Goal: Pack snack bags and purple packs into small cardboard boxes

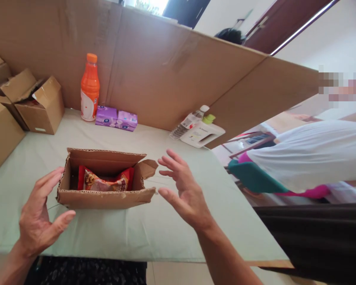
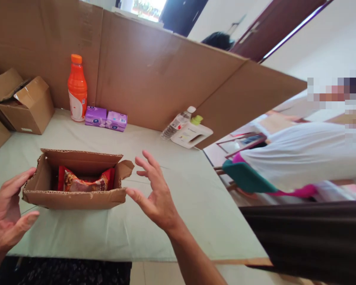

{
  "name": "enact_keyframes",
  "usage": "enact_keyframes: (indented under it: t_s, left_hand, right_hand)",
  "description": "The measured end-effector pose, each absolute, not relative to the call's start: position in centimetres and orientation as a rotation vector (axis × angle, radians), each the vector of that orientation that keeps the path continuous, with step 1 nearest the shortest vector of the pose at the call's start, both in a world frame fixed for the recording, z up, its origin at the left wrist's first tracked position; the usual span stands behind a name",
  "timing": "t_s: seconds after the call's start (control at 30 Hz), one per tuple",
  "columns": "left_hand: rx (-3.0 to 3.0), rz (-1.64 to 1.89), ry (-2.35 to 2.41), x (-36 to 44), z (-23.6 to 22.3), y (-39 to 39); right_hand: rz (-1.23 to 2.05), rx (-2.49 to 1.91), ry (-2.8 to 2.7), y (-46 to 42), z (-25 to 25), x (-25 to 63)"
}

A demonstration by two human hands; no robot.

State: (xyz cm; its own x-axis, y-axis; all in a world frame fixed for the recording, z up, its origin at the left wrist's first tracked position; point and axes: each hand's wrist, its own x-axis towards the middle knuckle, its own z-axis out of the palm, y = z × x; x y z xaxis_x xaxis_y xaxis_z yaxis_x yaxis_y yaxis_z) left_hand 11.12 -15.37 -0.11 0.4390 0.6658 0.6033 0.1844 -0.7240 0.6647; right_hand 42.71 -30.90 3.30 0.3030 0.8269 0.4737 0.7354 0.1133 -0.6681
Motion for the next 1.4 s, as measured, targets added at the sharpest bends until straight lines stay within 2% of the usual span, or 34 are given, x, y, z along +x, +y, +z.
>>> enact_keyframes:
  t_s: [0.17, 0.37, 0.5, 0.63, 0.73, 0.83, 0.93, 1.03, 1.23, 1.4]
  left_hand:
    - [2.155, 1.360, 0.664, 11.9, 0.6, -15.9]
    - [2.516, 1.127, 0.655, 12.0, 1.1, -15.0]
    - [2.372, 1.027, 0.808, 12.2, 0.4, -15.2]
    - [2.310, 1.187, 0.850, 13.0, 0.1, -15.7]
    - [2.433, 1.208, 0.843, 13.1, 0.6, -15.3]
    - [2.490, 1.037, 0.757, 12.2, 0.8, -14.0]
    - [2.435, 0.753, 0.623, 11.3, 0.6, -12.6]
    - [2.352, 0.621, 0.511, 11.1, 0.2, -11.8]
    - [2.500, 0.820, 0.612, 10.5, -0.2, -13.0]
    - [2.550, 1.164, 1.195, 7.2, -0.5, -14.4]
  right_hand:
    - [0.300, -1.478, -1.448, -29.7, 2.3, 41.8]
    - [0.352, -1.526, -1.592, -29.1, 1.6, 40.5]
    - [0.080, -1.565, -1.595, -28.8, 2.4, 40.4]
    - [-0.255, -1.586, -1.564, -27.5, 4.1, 41.0]
    - [-0.079, -1.548, -1.843, -26.8, 4.3, 41.8]
    - [0.150, -1.486, -2.087, -27.4, 2.9, 42.3]
    - [0.129, -1.550, -2.010, -28.9, 0.5, 42.2]
    - [0.182, -1.614, -1.872, -30.2, -1.7, 41.9]
    - [0.283, -1.559, -1.712, -26.7, -3.6, 41.8]
    - [0.415, -1.459, -1.515, -15.4, -4.6, 37.5]
